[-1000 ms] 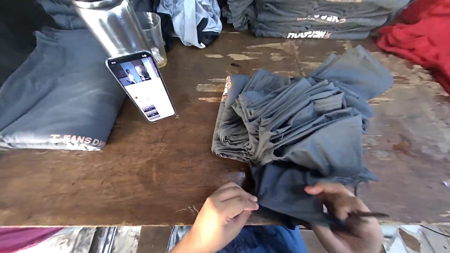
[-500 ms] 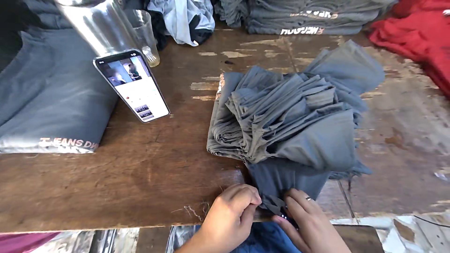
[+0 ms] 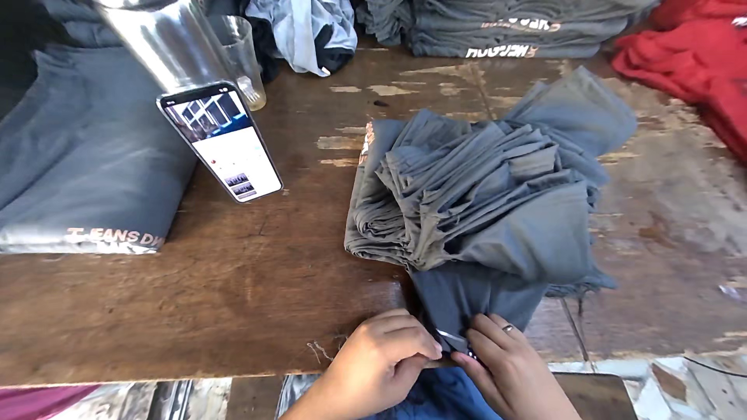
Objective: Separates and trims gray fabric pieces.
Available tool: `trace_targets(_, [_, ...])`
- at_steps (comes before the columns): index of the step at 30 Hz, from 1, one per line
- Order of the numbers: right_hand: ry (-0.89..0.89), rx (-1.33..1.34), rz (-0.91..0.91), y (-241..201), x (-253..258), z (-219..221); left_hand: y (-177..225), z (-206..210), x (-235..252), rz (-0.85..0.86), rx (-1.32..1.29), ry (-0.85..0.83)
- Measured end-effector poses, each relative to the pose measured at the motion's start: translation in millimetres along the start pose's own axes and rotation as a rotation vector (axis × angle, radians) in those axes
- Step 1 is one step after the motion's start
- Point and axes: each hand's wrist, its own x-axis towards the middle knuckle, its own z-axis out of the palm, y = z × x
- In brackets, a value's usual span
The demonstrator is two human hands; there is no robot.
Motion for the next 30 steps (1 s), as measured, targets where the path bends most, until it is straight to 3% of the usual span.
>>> trace_targets(11, [-0.036,-0.009,-0.009,0.8,1.7,-0.6,-2.2,1.1,0.6,-0.013,0.011,0.037])
trace_targets(18, [0.065,-0.064,-0.059,9.0,-1.8,11.9,-3.2,0.5,1.6,0.009,-0.020,0.042])
trace_targets(20, [0.024,-0.021,-0.009,1.0,1.5,3.2,-2.6,-3.8,1.4,0.024,-0.099,-0.005])
trace_targets(24, [0.096,0.159,0.029,7.3,-4.4,-5.7,1.2,-25.2,-1.5,0.006,-0.337,-0.264])
trace_targets(30, [0.175,0.293,0.036,17.3,-8.4,-7.4,-2.2,-5.9,1.1,-0.187,0.210,-0.053])
